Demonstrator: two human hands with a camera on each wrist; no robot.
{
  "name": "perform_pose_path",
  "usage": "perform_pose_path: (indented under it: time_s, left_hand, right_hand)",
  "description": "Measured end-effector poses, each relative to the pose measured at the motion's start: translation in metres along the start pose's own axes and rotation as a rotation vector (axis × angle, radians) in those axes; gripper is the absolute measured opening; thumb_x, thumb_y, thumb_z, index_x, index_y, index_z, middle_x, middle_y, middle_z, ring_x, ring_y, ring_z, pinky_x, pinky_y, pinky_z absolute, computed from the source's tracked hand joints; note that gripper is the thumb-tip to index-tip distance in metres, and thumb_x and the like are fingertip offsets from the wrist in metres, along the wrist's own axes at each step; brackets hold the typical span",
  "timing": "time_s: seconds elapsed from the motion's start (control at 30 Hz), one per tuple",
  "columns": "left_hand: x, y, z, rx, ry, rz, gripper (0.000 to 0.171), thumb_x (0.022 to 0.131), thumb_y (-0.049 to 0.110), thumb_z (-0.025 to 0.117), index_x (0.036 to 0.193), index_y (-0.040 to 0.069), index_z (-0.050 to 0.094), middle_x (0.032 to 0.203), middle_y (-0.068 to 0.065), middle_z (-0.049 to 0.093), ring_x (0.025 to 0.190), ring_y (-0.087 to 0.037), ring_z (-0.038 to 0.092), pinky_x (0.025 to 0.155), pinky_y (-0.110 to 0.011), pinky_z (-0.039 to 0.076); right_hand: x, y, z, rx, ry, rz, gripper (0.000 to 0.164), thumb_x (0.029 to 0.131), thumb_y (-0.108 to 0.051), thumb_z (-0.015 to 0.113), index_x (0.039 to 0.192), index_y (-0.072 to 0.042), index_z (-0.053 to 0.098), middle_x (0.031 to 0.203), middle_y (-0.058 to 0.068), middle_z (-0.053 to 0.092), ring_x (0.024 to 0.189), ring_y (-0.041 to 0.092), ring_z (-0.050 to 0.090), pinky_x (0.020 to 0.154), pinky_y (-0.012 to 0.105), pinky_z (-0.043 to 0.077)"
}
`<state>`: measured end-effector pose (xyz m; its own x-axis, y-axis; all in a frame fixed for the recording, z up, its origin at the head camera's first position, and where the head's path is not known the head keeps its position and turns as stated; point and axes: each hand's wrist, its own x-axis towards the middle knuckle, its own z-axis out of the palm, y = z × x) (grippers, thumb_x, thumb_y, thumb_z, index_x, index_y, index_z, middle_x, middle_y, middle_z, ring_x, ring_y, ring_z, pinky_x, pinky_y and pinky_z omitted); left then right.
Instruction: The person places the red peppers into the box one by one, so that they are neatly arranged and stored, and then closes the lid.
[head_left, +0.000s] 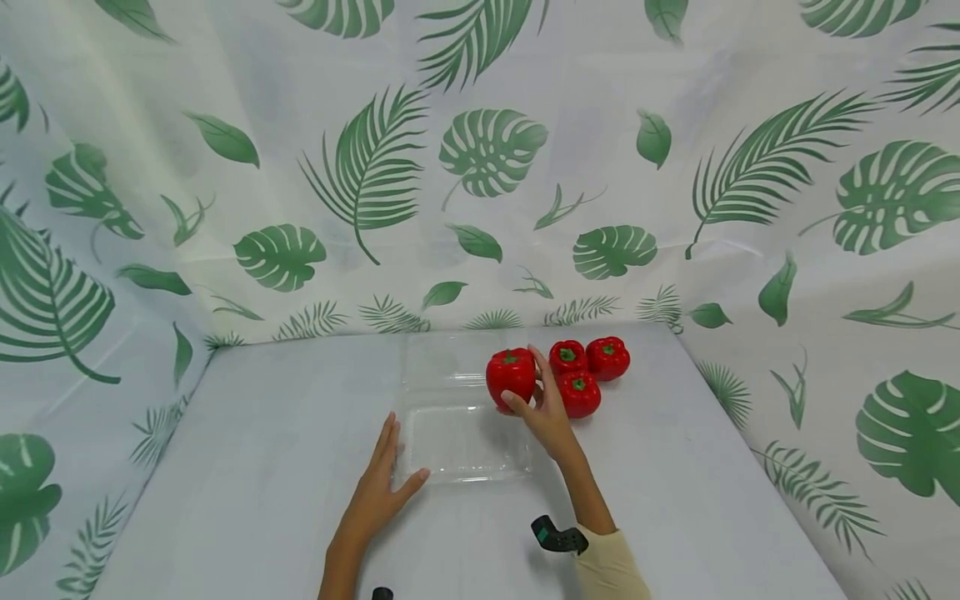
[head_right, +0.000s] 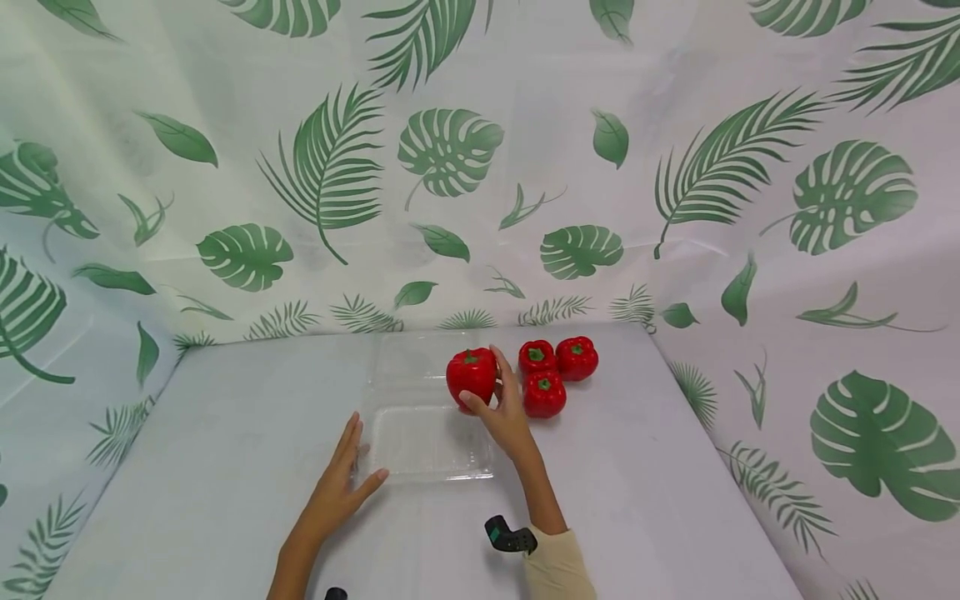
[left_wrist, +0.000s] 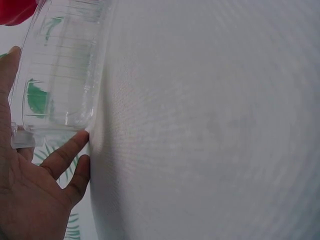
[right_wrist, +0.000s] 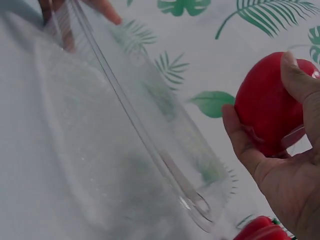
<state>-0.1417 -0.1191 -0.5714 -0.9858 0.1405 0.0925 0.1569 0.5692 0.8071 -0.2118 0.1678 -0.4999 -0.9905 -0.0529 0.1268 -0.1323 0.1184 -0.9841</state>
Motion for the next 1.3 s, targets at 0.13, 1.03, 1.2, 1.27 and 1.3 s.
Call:
perform_pose_path:
  time_s: [0.13,1.03,1.2,1.27,1.3]
  left_hand:
    - [0.0,-0.001,0.0,-0.01,0.014,0.005,0.098,0.086,0.048,0.07,0.158,0.017,0.012,0.166,-0.003,0.007,0.141,-0.032,0.041,0.114,-0.058,0.031]
    - [0.001,-0.001,0.003,-0.031,0.009,-0.023,0.094,0.087,0.047,0.069,0.158,0.022,0.013,0.166,0.01,0.006,0.143,-0.031,0.039,0.111,-0.061,0.033]
    - [0.001,-0.001,0.002,-0.02,0.015,-0.025,0.094,0.086,0.046,0.07,0.158,0.022,0.014,0.166,0.01,0.007,0.146,-0.031,0.033,0.111,-0.061,0.032]
    - [0.0,-0.001,0.002,-0.018,0.017,-0.025,0.094,0.086,0.045,0.07,0.158,0.021,0.015,0.166,0.009,0.008,0.147,-0.03,0.03,0.111,-0.061,0.032]
    - [0.0,-0.001,0.002,-0.02,0.017,-0.026,0.094,0.086,0.045,0.07,0.158,0.02,0.015,0.166,0.008,0.008,0.148,-0.03,0.029,0.111,-0.061,0.032]
  right_hand:
    - [0.002,0.005,0.01,0.068,-0.039,0.036,0.088,0.082,-0.016,0.078,0.151,-0.038,0.027,0.145,0.005,0.039,0.136,0.03,0.04,0.094,0.043,0.055]
    - [0.016,0.026,0.084,-0.405,-0.22,0.049,0.078,0.077,-0.034,0.082,0.14,-0.009,0.043,0.136,0.015,0.052,0.125,0.034,0.051,0.095,0.051,0.054]
    - [0.016,0.023,0.092,-0.438,-0.204,0.049,0.078,0.076,-0.035,0.083,0.141,-0.01,0.046,0.132,0.02,0.049,0.124,0.037,0.051,0.093,0.054,0.054]
    - [0.016,0.024,0.095,-0.44,-0.202,0.05,0.078,0.076,-0.034,0.082,0.141,-0.011,0.046,0.132,0.019,0.049,0.124,0.037,0.051,0.093,0.054,0.054]
    - [0.016,0.024,0.097,-0.439,-0.202,0.051,0.078,0.076,-0.034,0.082,0.141,-0.012,0.046,0.132,0.019,0.049,0.124,0.036,0.05,0.093,0.053,0.054]
